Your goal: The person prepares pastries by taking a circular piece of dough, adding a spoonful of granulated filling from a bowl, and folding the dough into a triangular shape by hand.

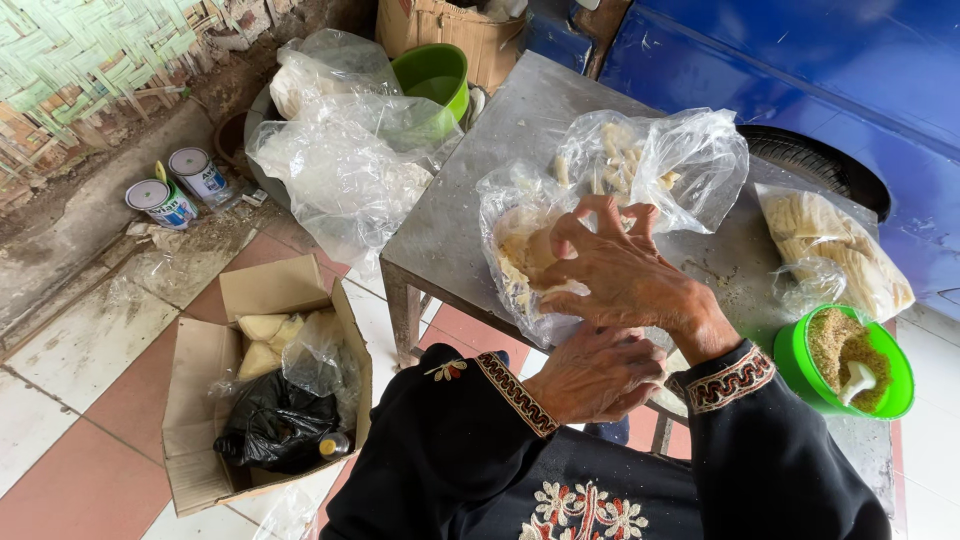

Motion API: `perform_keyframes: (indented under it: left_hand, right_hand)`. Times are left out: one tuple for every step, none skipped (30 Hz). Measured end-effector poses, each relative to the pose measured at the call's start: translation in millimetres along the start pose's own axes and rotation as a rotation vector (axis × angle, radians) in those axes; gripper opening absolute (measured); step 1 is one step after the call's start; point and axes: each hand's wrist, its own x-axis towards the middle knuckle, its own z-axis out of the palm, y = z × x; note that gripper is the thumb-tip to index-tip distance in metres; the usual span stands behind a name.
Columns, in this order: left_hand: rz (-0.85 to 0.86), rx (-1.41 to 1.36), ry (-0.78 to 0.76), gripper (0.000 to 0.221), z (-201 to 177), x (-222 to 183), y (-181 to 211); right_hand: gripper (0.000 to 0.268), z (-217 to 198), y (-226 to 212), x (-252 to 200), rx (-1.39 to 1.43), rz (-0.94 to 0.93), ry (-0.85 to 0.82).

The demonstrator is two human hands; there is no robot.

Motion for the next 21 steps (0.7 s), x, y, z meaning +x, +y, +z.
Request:
perform_keyframes:
  left_hand:
    - [0.001, -0.017, 0.002, 0.014, 1, 0, 0]
    - [0.001, -0.032, 0.006, 0.013, 1, -1, -1]
    - [0.000, -0.048, 0.009, 0.013, 1, -1, -1]
    - [-0.002, -0.048, 0.003, 0.013, 1, -1, -1]
    - [-0.004, -0.048, -0.004, 0.013, 1, -1, -1]
    - [-0.005, -0.049, -0.010, 0.013, 1, -1, -1]
    - [0.000, -0.039, -0.007, 0.013, 1, -1, -1]
    - [0.004, -0.030, -0.001, 0.013, 1, -1, -1]
    - [0.008, -0.022, 0.004, 0.013, 1, 0, -1]
    - [0.010, -0.010, -0.003, 0.014, 1, 0, -1]
    - [0.012, 0.001, -0.009, 0.014, 2, 0, -2]
    - [0.016, 0.013, -0.019, 0.015, 2, 0, -2]
    - [0.011, 0.008, -0.025, 0.015, 1, -1, -2]
    - [0.010, 0.002, -0.031, 0.014, 1, 0, -3]
    - [0.008, -0.003, -0.037, 0.014, 1, 0, -3]
    - [0.012, 0.001, -0.028, 0.013, 1, 0, -2]
    - [0.015, 0.006, -0.019, 0.013, 0, 0, -2]
    - [0.017, 0.012, -0.010, 0.012, 0, 0, -2]
    - [0.015, 0.002, 0.002, 0.013, -1, 0, -2]
    - [0.013, -0.011, 0.014, 0.014, -2, 0, -2]
    - [0.011, -0.023, 0.026, 0.015, -2, 0, -2]
  right_hand:
    - [0.040, 0, 0, 0, -0.004, 0.007, -0.020]
    - [0.040, 1, 2, 1, -0.008, 0.011, -0.041]
    - [0.042, 3, 3, 3, -0.005, -0.006, -0.021]
    - [0.043, 5, 5, 5, -0.001, -0.024, 0.000]
    - [0.045, 7, 6, 6, 0.004, -0.042, 0.020]
    - [0.049, 8, 8, 8, -0.013, -0.018, 0.025]
    - [0.053, 9, 9, 10, -0.030, 0.006, 0.030]
    - [0.057, 8, 9, 11, -0.047, 0.030, 0.033]
    - [0.056, 8, 9, 10, -0.048, 0.017, 0.046]
    - [0.055, 6, 8, 8, -0.048, 0.003, 0.055]
    - [0.054, 5, 7, 7, -0.048, -0.011, 0.065]
    - [0.053, 5, 6, 7, -0.059, 0.011, 0.022]
    - [0.051, 5, 6, 8, -0.070, 0.033, -0.020]
    - [0.050, 5, 7, 8, -0.082, 0.058, -0.061]
    - [0.050, 8, 8, 8, -0.052, 0.046, -0.021]
    - [0.050, 11, 9, 10, -0.024, 0.032, 0.018]
    - [0.050, 15, 10, 12, 0.003, 0.018, 0.058]
    - [0.052, 18, 12, 12, 0.004, 0.002, 0.093]
    - [0.054, 21, 14, 12, 0.005, -0.014, 0.129]
    - [0.057, 23, 16, 11, 0.007, -0.028, 0.163]
    - [0.060, 25, 17, 11, 0.005, -0.018, 0.198]
